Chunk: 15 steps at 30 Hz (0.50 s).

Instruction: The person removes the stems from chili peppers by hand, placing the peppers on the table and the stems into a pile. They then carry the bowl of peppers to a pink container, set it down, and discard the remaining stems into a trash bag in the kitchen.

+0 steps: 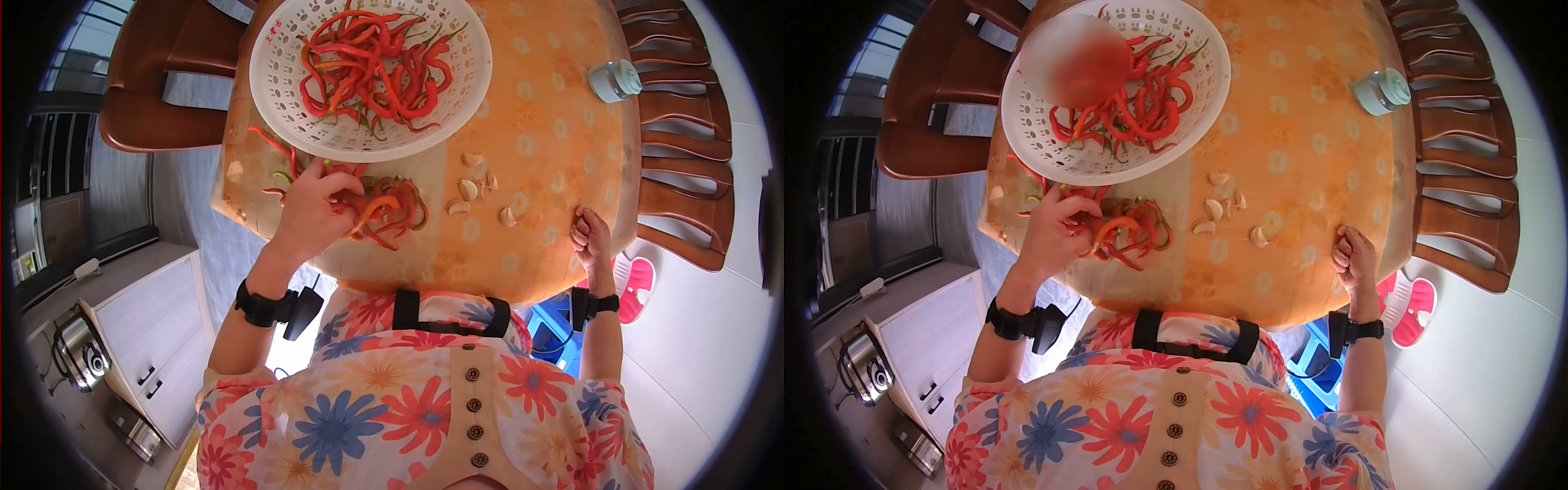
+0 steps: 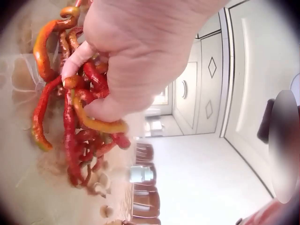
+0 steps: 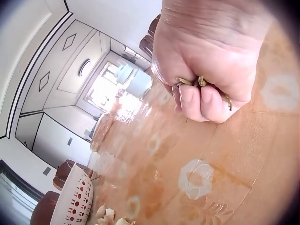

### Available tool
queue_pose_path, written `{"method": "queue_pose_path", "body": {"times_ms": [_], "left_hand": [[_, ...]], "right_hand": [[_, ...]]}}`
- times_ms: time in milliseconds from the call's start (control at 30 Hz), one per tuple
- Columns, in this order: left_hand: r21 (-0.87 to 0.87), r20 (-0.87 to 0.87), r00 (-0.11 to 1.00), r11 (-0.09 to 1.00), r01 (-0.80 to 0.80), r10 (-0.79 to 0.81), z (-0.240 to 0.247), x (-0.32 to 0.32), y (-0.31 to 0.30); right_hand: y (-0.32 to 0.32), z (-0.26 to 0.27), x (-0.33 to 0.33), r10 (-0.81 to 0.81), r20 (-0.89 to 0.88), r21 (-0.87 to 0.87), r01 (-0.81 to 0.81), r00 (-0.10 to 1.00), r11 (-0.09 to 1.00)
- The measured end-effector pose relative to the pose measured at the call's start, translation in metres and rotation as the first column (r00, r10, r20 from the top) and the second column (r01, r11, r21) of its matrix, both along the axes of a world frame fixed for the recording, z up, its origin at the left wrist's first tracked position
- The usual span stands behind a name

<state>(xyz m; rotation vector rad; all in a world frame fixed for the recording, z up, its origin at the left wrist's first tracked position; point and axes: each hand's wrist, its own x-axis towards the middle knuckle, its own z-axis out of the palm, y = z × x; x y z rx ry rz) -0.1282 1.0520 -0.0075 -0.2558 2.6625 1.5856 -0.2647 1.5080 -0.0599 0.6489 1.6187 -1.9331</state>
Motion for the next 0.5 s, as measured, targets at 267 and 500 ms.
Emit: {"method": "queue_pose_path", "body": {"times_ms": [267, 500], "left_hand": [[0.191, 0.024, 0.995, 0.977, -0.095, 0.092, 0.018, 0.013, -0.002], [-0.172, -0.064, 0.998, 0.985, -0.030, 0.019, 0.009, 0.024, -0.008]], "right_hand": [[-0.002, 0.003, -0.001, 0.004, 0.022, 0.022, -0.004, 1.000, 1.000], [-0.005, 0.005, -0.001, 0.007, 0.008, 0.011, -0.007, 1.000, 1.000]]}}
